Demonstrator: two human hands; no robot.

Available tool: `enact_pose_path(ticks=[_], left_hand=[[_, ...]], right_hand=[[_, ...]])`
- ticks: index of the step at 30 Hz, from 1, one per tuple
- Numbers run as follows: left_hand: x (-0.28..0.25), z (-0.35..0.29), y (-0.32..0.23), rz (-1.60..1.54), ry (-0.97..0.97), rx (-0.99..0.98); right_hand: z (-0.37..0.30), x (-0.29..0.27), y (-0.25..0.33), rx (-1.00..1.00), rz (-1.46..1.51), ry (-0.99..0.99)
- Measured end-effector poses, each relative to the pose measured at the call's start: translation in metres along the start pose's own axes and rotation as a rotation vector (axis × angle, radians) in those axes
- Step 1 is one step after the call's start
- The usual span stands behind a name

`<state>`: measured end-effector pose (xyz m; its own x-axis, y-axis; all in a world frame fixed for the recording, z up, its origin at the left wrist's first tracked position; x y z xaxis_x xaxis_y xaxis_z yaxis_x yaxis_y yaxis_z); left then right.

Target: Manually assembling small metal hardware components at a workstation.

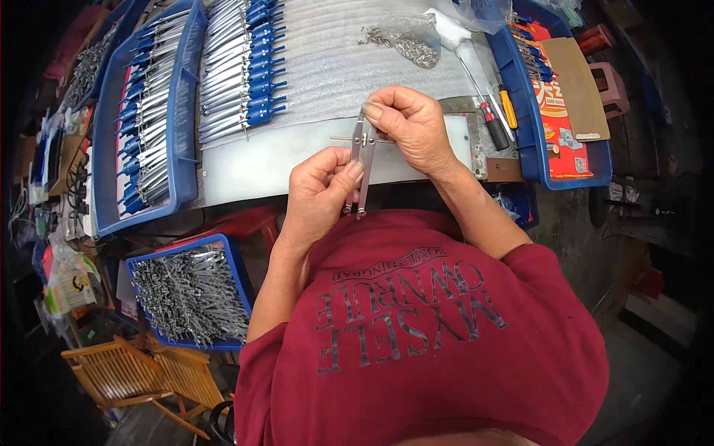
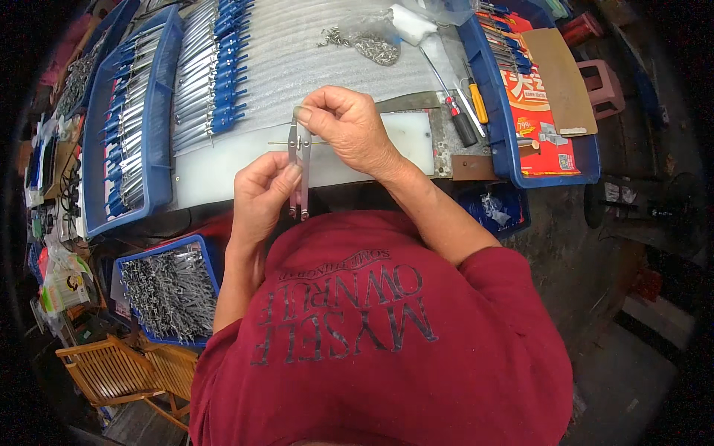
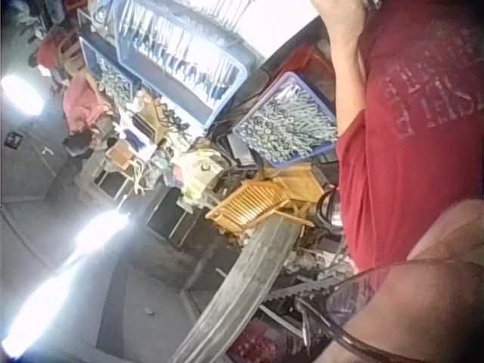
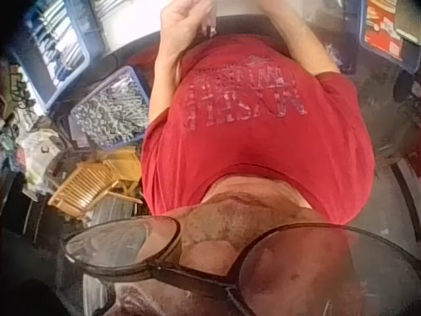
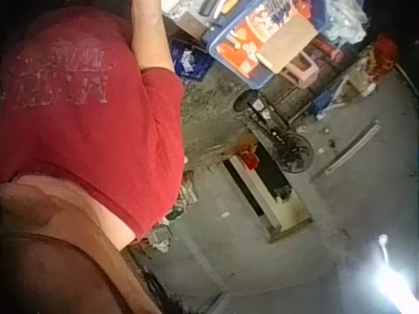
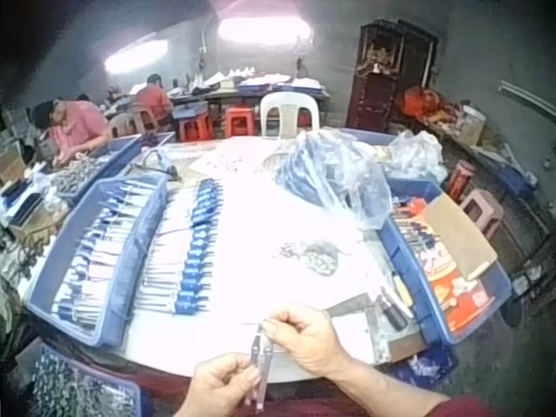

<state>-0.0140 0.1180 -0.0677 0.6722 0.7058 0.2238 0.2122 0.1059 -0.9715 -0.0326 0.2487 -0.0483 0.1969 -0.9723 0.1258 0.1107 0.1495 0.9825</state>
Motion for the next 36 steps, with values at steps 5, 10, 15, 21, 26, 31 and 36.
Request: enact_pose_path(ticks=[5,10,15,21,26,31,36], left_hand=[[-0.001,0.000,0.001,0.002,-0.020,0.004],[0.000,0.000,0.000,0.031,-0.010,-0.016],[0.001,0.000,-0.002,0.041,-0.012,-0.011],[0.003,-0.001,-0.007,0.054,-0.017,-0.020],[0.004,-0.001,-0.007,0.059,-0.026,0.004],[0.004,-0.002,-0.010,0.076,-0.022,-0.029],[0.005,-0.001,-0.010,0.029,0.004,-0.025]], right_hand=[[0.001,-0.002,-0.002,0.024,-0.009,0.030],[0.000,-0.005,-0.001,0.001,-0.045,0.016],[0.000,-0.006,0.001,-0.037,-0.046,0.029],[0.000,-0.005,0.004,-0.048,-0.039,0.039],[0.001,-0.006,0.002,-0.053,-0.029,0.049],[0.001,-0.006,0.002,-0.046,-0.002,0.055],[0.000,-0.006,0.002,-0.043,0.000,0.050]])
Point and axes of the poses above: each hand's wrist, its own z-axis towards the middle knuckle, its own x-axis out of the palm, y = z × x, the point moved 6 cm from there along z, towards the middle knuckle, and after that the axes turned 14 degrees about y, right-handed, at the moved point
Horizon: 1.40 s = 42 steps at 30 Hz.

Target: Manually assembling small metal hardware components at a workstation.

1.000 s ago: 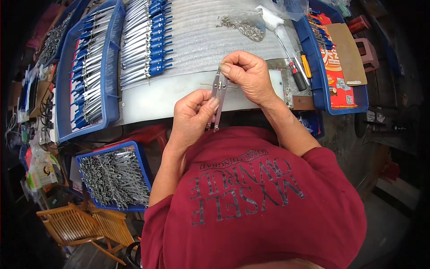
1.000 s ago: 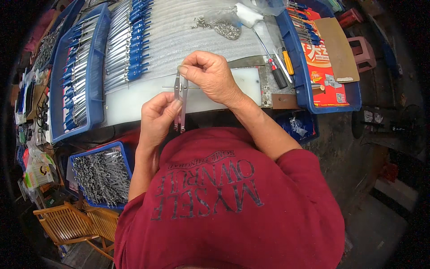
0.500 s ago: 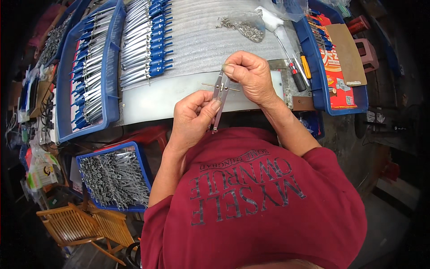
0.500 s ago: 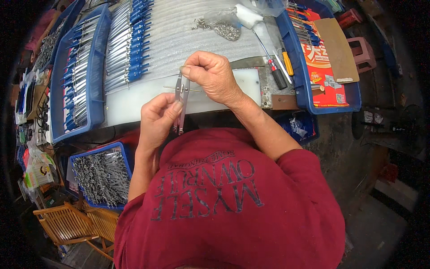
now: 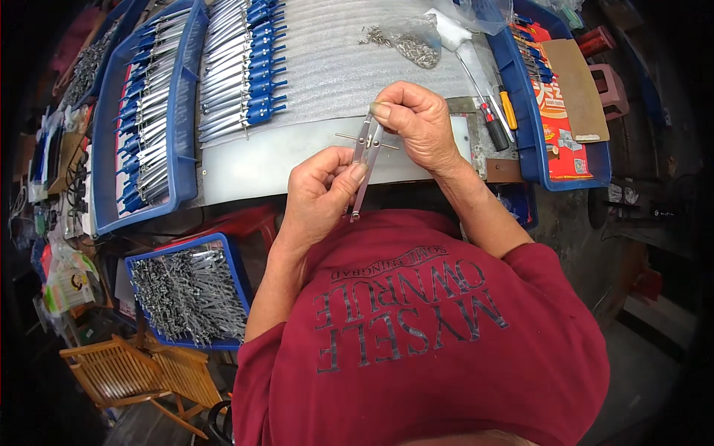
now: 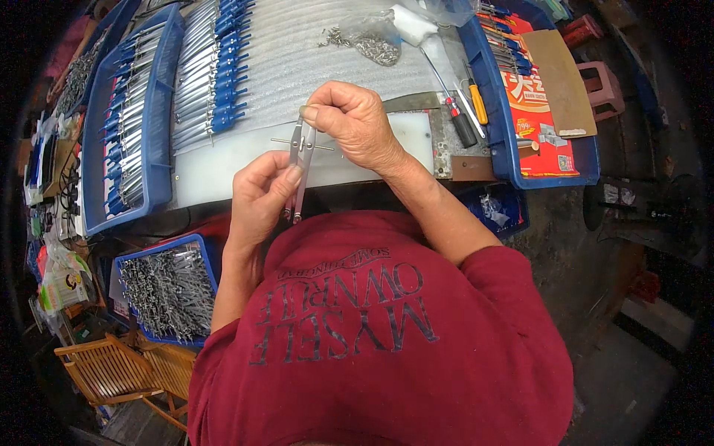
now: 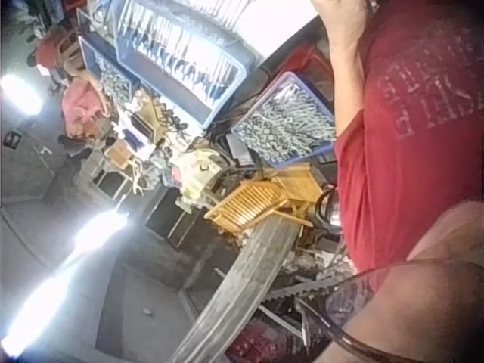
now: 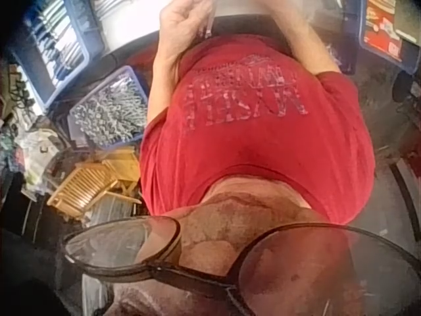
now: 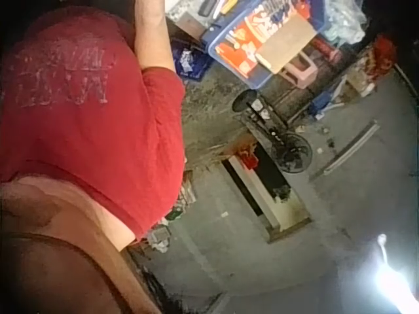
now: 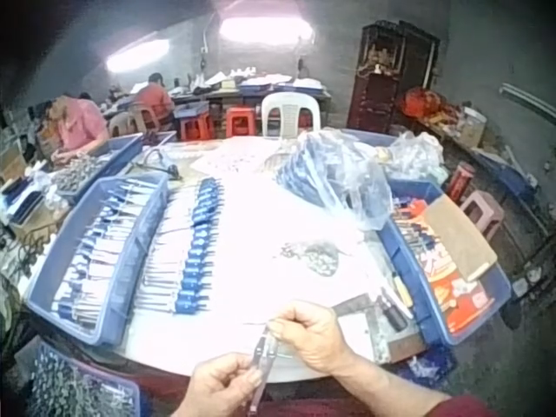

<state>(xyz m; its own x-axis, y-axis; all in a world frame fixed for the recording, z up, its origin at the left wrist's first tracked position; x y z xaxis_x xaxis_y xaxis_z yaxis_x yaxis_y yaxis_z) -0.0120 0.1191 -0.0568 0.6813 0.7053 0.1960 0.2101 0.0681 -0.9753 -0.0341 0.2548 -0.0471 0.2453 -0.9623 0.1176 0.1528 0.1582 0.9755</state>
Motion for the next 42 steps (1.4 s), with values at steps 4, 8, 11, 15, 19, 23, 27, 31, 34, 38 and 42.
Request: enact_pose_path(ticks=[4,8,11,15,19,23,27,31,34,38,42], left_hand=[[0.001,0.001,0.001,-0.041,0.027,0.015],[0.000,0.002,0.003,-0.031,0.018,0.007],[0.001,0.003,0.005,-0.042,0.011,0.003],[-0.001,0.004,0.009,-0.042,-0.026,0.012],[-0.002,0.004,0.013,-0.076,-0.033,-0.007],[-0.003,0.006,0.014,-0.077,-0.006,-0.022],[-0.003,0.008,0.016,-0.084,-0.015,-0.012],[-0.001,0.009,0.020,-0.171,-0.053,-0.039],[-0.001,0.010,0.023,-0.189,-0.051,-0.056],[0.000,0.010,0.025,-0.203,-0.071,-0.047],[0.000,0.011,0.025,-0.202,-0.066,-0.062]], right_hand=[[0.001,0.000,0.000,-0.012,0.007,0.006],[0.001,0.001,-0.001,0.003,0.008,0.002],[0.000,0.000,0.000,0.025,-0.016,-0.037],[0.001,0.001,-0.002,0.053,-0.029,-0.051],[0.001,0.001,-0.002,0.072,-0.058,-0.071],[0.002,-0.001,-0.006,0.083,-0.019,-0.083],[0.001,0.000,-0.006,0.068,-0.002,-0.094],[0.002,0.000,-0.008,0.060,-0.031,-0.100],[0.002,-0.001,-0.010,0.061,-0.031,-0.107],[0.002,-0.002,-0.012,0.084,-0.066,-0.101],[0.002,-0.002,-0.014,0.085,-0.090,-0.088]])
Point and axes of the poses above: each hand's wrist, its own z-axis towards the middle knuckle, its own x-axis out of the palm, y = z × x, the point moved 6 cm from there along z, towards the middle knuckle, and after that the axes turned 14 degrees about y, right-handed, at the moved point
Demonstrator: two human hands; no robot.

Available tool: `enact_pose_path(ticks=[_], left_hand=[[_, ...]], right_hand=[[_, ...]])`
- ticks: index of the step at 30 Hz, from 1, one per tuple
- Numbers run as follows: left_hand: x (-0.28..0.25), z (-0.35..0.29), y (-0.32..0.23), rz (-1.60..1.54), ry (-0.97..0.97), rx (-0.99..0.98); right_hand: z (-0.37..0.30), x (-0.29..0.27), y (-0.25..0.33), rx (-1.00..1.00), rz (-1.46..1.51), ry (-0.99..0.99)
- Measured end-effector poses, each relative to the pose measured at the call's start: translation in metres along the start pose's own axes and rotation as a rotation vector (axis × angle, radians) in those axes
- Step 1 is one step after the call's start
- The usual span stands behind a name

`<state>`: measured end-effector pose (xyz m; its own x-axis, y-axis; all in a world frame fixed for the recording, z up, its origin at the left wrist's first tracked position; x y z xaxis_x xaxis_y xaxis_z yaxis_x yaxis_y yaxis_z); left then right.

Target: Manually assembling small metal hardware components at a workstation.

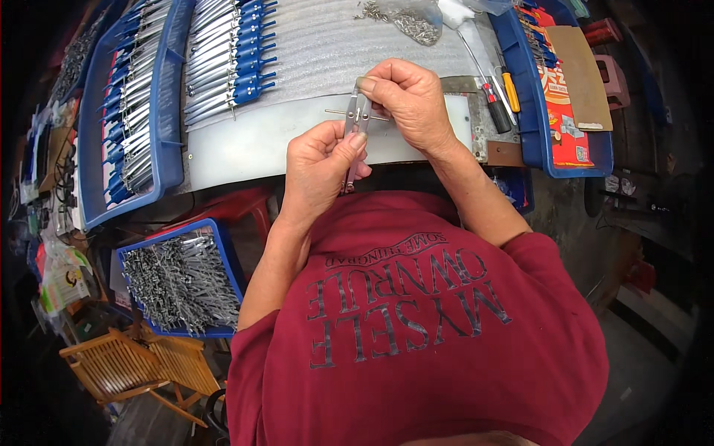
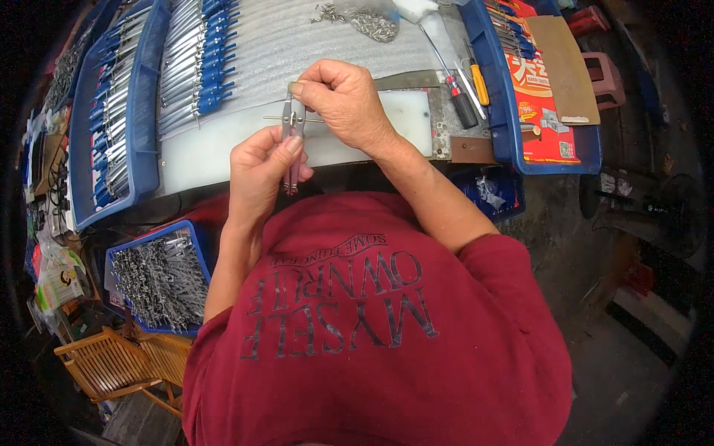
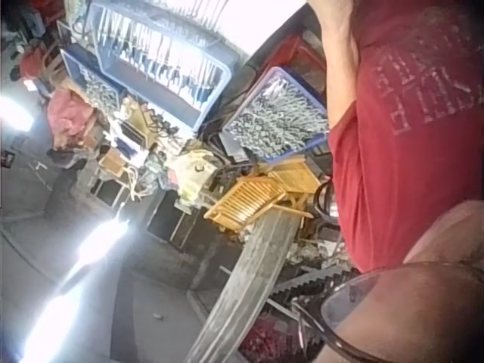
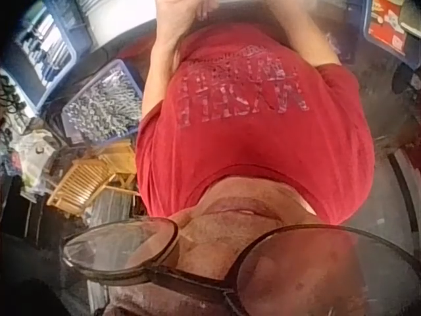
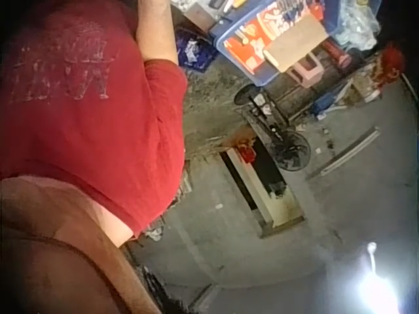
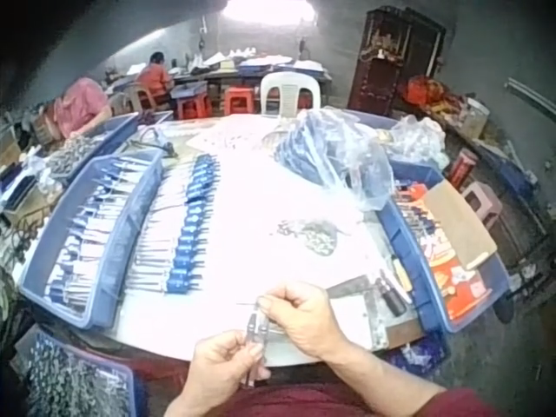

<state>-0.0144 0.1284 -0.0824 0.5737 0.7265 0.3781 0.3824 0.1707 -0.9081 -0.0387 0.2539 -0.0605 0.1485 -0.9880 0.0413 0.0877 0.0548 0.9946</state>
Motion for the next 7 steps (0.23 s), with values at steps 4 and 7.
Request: enact_pose_path(ticks=[4,7], left_hand=[[-0.0026,0.0004,0.0033,-0.045,0.021,0.000],[-0.0048,-0.0012,0.0032,-0.037,-0.004,-0.024]], right_hand=[[-0.0003,0.0022,-0.0006,0.024,0.040,0.023],[-0.0022,0.0011,-0.0021,0.124,0.110,0.060]])
Point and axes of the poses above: each hand's wrist, its own z-axis towards the middle knuckle, its own x-axis out of the palm, y = z × x, the point moved 6 cm from there along z, towards the middle knuckle, and after that the axes turned 14 degrees about y, right-handed, at the moved point
